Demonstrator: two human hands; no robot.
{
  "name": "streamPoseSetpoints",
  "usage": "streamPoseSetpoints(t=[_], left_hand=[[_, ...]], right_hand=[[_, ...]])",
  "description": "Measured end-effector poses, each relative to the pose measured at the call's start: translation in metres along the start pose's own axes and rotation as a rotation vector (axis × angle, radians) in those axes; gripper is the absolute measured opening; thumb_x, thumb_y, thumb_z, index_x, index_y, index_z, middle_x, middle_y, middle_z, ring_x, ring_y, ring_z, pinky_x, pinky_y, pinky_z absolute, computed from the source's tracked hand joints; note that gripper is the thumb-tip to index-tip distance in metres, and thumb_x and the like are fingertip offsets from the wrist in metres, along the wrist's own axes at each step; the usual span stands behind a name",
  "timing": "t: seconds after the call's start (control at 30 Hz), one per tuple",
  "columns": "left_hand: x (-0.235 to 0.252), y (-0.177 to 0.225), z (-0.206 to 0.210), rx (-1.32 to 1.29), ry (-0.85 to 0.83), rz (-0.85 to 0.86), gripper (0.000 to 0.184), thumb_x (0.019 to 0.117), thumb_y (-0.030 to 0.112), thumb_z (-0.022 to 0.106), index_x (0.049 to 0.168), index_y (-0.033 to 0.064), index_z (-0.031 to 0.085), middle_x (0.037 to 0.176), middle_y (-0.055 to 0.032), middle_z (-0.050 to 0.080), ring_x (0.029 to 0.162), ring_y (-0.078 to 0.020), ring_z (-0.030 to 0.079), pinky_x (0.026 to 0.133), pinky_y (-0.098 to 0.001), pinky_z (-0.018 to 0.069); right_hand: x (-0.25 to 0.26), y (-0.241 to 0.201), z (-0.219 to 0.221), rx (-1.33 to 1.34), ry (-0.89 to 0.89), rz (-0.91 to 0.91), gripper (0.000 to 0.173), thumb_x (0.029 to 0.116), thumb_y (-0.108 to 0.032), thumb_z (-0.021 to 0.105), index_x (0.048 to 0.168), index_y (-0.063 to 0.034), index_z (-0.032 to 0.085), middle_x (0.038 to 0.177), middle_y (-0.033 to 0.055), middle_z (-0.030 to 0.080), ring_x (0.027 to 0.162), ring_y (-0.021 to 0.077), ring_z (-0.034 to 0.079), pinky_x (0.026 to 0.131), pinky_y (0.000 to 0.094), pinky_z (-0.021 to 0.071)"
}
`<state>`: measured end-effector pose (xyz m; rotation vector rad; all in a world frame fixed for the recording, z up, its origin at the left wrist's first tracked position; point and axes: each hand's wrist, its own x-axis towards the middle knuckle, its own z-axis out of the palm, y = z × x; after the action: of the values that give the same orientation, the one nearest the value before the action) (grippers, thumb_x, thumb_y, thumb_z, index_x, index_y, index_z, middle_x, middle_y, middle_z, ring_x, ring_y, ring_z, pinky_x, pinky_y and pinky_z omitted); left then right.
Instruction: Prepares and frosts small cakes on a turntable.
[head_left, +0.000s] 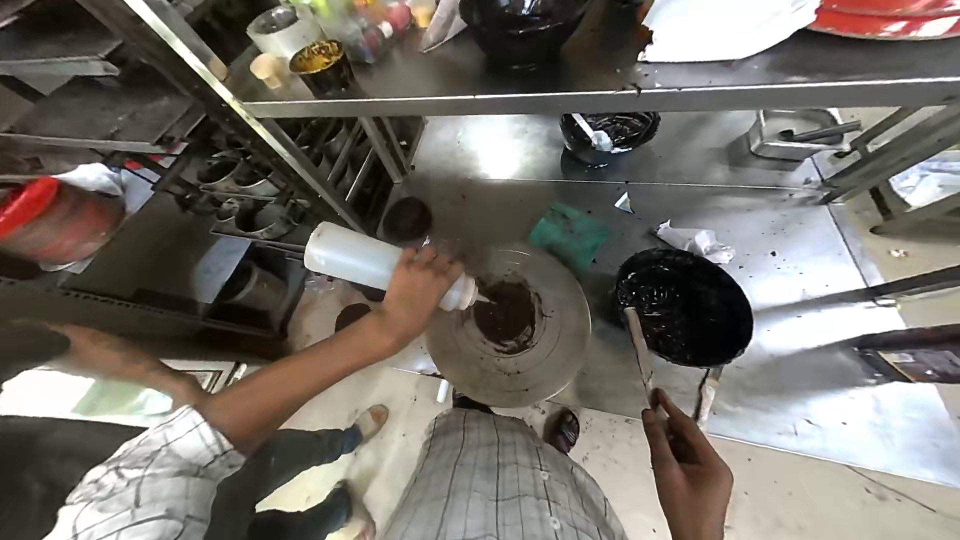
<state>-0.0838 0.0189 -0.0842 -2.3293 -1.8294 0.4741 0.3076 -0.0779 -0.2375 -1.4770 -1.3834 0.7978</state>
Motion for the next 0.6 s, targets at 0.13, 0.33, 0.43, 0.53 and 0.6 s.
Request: streamPoseSetpoints(t=[0.13,0.33,0.43,0.53,0.6], left_hand=[[-0.002,-0.018,0.016,-0.154,0.013,-0.075,0.057,0.0738,-0.003,0.079,0.127,0.0137,0.068,0.117,-0.0130,0.069,0.113,-0.0372,0.062,0.094,-0.0558,0.0491],[0.041,-0.086,0.078,-0.950,0.426,-0.426,0.091,0.0700,0.030,0.095,0.145,0.0058,0.050,0.133,-0.0185,0.063,0.123,-0.0316,0.062,0.107,-0.0533,0.0501],[0.060,-0.080,0.101,-1.237,0.733,-0.525,0.097,0.0693,0.027,0.095,0.148,0.0038,0.044,0.134,-0.0161,0.062,0.123,-0.0209,0.063,0.108,-0.0413,0.0518],[0.068,-0.058,0.123,-1.388,0.682,-0.684,0.100,0.0758,0.026,0.092,0.155,0.0065,0.034,0.142,-0.0193,0.057,0.127,-0.0294,0.059,0.107,-0.0491,0.0498],[0.077,-0.052,0.143,-1.434,0.646,-0.684,0.098,0.0789,0.025,0.090,0.155,0.0063,0.032,0.143,-0.0175,0.056,0.129,-0.0269,0.058,0.109,-0.0472,0.0493]], right_hand=[[0.004,-0.003,-0.004,-0.011,-0.008,0.014,0.037,0.0968,-0.012,0.068,0.131,0.0031,0.066,0.097,0.0065,0.073,0.059,0.0022,0.056,0.053,0.0191,0.0501],[0.036,0.013,-0.048,-0.091,-0.223,0.131,0.047,0.1057,-0.015,0.043,0.150,0.0006,0.045,0.093,0.0098,0.069,0.063,0.0135,0.061,0.053,0.0320,0.0532],[0.082,0.017,-0.079,-0.148,-0.289,0.154,0.043,0.1091,-0.024,0.041,0.144,-0.0001,0.052,0.099,0.0110,0.075,0.071,0.0202,0.072,0.057,0.0394,0.0616],[0.134,0.014,-0.103,-0.501,-0.199,0.041,0.026,0.1031,-0.022,0.058,0.115,-0.0048,0.073,0.090,0.0113,0.075,0.070,0.0256,0.072,0.063,0.0510,0.0619],[0.161,-0.009,-0.110,-0.814,-0.135,0.084,0.019,0.0988,-0.021,0.066,0.096,-0.0052,0.076,0.083,0.0189,0.072,0.076,0.0401,0.070,0.069,0.0668,0.0535]])
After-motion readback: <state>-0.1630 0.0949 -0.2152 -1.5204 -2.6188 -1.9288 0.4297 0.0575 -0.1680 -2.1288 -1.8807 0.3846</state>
